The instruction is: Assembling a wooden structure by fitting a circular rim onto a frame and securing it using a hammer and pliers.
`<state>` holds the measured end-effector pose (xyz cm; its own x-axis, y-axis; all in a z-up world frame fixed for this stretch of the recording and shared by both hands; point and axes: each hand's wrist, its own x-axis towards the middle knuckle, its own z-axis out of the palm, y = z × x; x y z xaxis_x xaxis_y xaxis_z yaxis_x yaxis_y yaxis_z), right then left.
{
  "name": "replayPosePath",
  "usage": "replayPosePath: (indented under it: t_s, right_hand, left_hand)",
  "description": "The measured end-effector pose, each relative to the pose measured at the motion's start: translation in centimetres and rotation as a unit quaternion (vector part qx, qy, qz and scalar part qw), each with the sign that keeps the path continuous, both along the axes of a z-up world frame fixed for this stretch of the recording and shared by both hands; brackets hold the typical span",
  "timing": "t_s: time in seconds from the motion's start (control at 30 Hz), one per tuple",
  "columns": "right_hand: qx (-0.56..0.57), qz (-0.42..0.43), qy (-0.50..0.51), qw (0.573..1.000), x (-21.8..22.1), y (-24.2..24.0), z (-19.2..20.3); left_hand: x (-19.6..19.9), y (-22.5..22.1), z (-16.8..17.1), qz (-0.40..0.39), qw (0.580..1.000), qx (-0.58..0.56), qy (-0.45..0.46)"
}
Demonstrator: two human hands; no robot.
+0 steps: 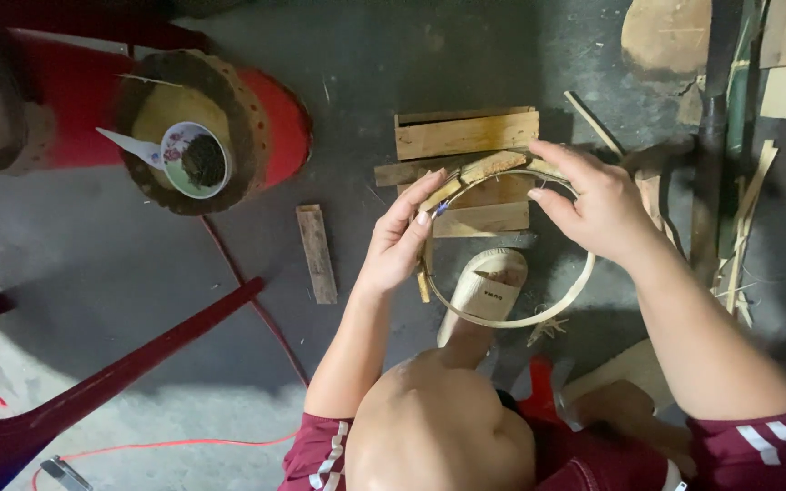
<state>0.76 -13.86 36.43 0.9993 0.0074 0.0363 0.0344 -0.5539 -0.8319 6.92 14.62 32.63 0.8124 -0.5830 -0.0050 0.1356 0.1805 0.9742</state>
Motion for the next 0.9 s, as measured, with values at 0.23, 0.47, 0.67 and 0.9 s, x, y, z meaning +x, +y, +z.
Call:
replayPosePath:
  t_s: [0.23, 0.47, 0.67, 0.9]
  right_hand:
    - [-0.015, -0.011, -0.006, 1.000, 0.0, 0.1, -0.5]
    - [-0.028, -0.024, -0.008, 0.999, -0.3, 0.1, -0.8]
    - [-0.042, -0.028, -0.012, 0.999, -0.4, 0.3, -1.2]
    - [-0.021, -0.039, 0.003, 0.999, 0.0, 0.5, 0.0]
  left_hand:
    - [0.3, 4.1, 0.4, 0.004, 0.997, 0.049, -0.067]
    - [-2.5, 7.2, -2.3, -0.089, 0.964, 0.232, -0.098]
    - [-4.1, 2.4, -5.0, 0.041, 0.960, 0.173, -0.216]
    - [-4.0, 1.0, -4.7, 0.089, 0.959, 0.169, -0.210]
